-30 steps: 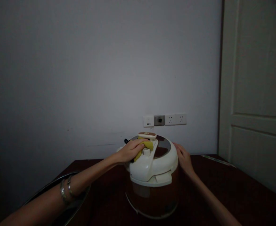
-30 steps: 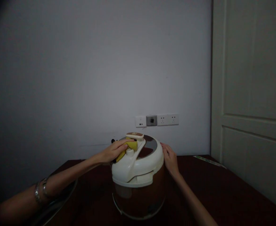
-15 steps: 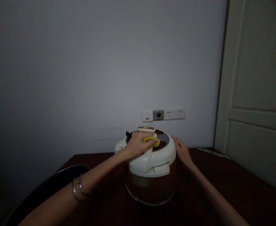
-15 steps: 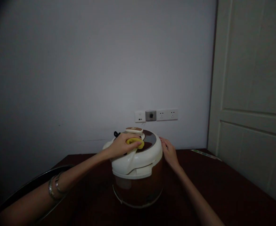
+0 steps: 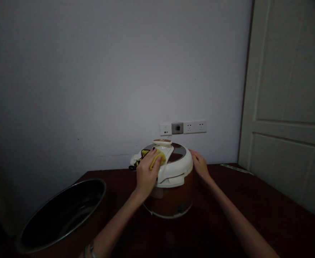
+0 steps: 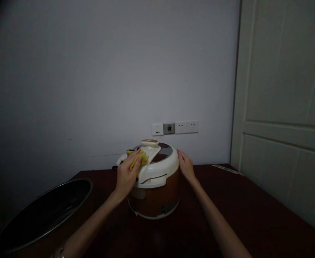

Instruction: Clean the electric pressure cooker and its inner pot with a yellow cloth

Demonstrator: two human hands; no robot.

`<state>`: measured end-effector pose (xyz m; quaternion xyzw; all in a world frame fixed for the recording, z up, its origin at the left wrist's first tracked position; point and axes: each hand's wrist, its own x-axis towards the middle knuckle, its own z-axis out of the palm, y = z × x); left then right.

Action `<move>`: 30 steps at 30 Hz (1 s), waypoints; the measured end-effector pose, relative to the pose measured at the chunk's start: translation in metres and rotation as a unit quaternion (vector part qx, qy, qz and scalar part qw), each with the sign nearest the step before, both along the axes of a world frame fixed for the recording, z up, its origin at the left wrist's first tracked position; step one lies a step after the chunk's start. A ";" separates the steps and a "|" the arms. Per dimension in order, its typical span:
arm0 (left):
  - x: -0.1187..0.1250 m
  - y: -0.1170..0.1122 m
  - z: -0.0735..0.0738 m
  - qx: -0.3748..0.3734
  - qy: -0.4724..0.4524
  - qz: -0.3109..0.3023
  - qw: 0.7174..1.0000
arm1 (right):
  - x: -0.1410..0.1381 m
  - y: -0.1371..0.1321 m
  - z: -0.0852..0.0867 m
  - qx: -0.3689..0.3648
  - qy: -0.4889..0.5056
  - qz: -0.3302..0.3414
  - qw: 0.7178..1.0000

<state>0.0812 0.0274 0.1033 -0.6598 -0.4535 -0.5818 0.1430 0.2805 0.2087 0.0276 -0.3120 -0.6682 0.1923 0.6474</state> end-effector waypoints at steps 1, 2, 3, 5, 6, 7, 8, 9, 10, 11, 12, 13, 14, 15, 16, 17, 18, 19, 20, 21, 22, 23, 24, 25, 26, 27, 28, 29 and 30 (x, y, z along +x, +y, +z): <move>0.000 -0.004 -0.009 0.034 0.024 0.009 0.999 | 0.000 0.000 0.000 0.002 0.001 -0.001 1.000; 0.001 -0.007 -0.018 0.067 0.054 0.018 0.996 | 0.000 0.001 0.000 0.003 0.002 -0.003 1.000; 0.001 -0.011 -0.025 0.095 0.088 0.028 0.991 | 0.000 0.001 0.000 0.005 0.003 -0.005 1.000; 0.003 -0.015 -0.037 0.137 0.170 0.047 0.975 | -0.001 0.001 0.000 0.007 0.006 -0.008 1.000; 0.005 -0.016 -0.041 0.153 0.218 0.053 0.962 | -0.001 0.001 0.000 0.008 0.007 -0.009 1.000; 0.009 -0.017 -0.043 0.170 0.268 0.056 0.947 | -0.001 0.001 0.000 0.009 0.008 -0.010 1.000; 0.014 -0.016 -0.045 0.187 0.312 0.059 0.930 | -0.001 0.002 0.000 0.011 0.008 -0.009 1.000; 0.020 -0.014 -0.046 0.199 0.347 0.062 0.914 | -0.001 0.002 0.000 0.012 0.008 -0.008 1.000; 0.028 -0.011 -0.047 0.202 0.370 0.068 0.904 | -0.001 0.001 0.000 0.014 0.008 -0.006 1.000; 0.036 -0.008 -0.047 0.197 0.383 0.076 0.899 | -0.001 0.001 0.000 0.015 0.008 -0.005 1.000; 0.045 -0.004 -0.047 0.184 0.390 0.083 0.898 | -0.001 0.001 0.000 0.016 0.007 -0.004 1.000; 0.054 0.000 -0.047 0.166 0.398 0.090 0.898 | -0.001 0.001 0.000 0.016 0.007 -0.003 1.000; 0.061 0.004 -0.046 0.149 0.410 0.092 0.895 | -0.001 0.002 0.000 0.015 0.006 -0.002 1.000; 0.068 0.007 -0.046 0.137 0.425 0.092 0.890 | -0.001 0.002 0.000 0.015 0.006 -0.001 1.000; 0.072 0.009 -0.046 0.132 0.440 0.091 0.884 | 0.000 0.002 0.000 0.014 0.005 -0.001 1.000; 0.074 0.011 -0.046 0.134 0.452 0.089 0.878 | 0.001 0.002 0.000 0.012 0.005 0.001 1.000; 0.073 0.010 -0.046 0.139 0.458 0.087 0.874 | 0.001 0.002 0.000 0.010 0.003 0.003 1.000; 0.070 0.009 -0.046 0.146 0.460 0.084 0.872 | 0.002 0.003 0.000 0.009 0.002 0.006 1.000; 0.065 0.006 -0.046 0.150 0.458 0.078 0.873 | 0.003 0.004 0.000 0.006 0.001 0.010 1.000; 0.058 0.002 -0.045 0.151 0.454 0.070 0.875 | 0.004 0.004 0.000 0.004 0.000 0.014 1.000; 0.050 -0.002 -0.046 0.151 0.449 0.059 0.879 | 0.004 0.006 0.000 0.000 0.001 0.018 1.000; 0.042 -0.007 -0.046 0.151 0.444 0.046 0.882 | 0.004 0.007 -0.001 -0.005 0.004 0.022 1.000; 0.033 -0.011 -0.046 0.152 0.442 0.030 0.883 | 0.004 0.009 -0.002 -0.010 0.008 0.024 1.000; 0.025 -0.015 -0.046 0.156 0.442 0.013 0.883 | 0.004 0.011 -0.003 -0.017 0.013 0.026 0.999; 0.018 -0.018 -0.046 0.161 0.441 -0.001 0.883 | 0.004 0.014 -0.004 -0.024 0.018 0.027 0.999; 0.013 -0.020 -0.046 0.166 0.440 -0.011 0.882 | 0.004 0.016 -0.005 -0.031 0.023 0.027 0.999; 0.010 -0.021 -0.046 0.169 0.437 -0.015 0.884 | 0.003 0.018 -0.006 -0.038 0.028 0.027 0.999; 0.008 -0.022 -0.047 0.171 0.431 -0.015 0.886 | 0.003 0.020 -0.006 -0.043 0.033 0.025 0.998; 0.008 -0.023 -0.047 0.173 0.424 -0.013 0.889 | 0.002 0.022 -0.007 -0.045 0.037 0.022 0.998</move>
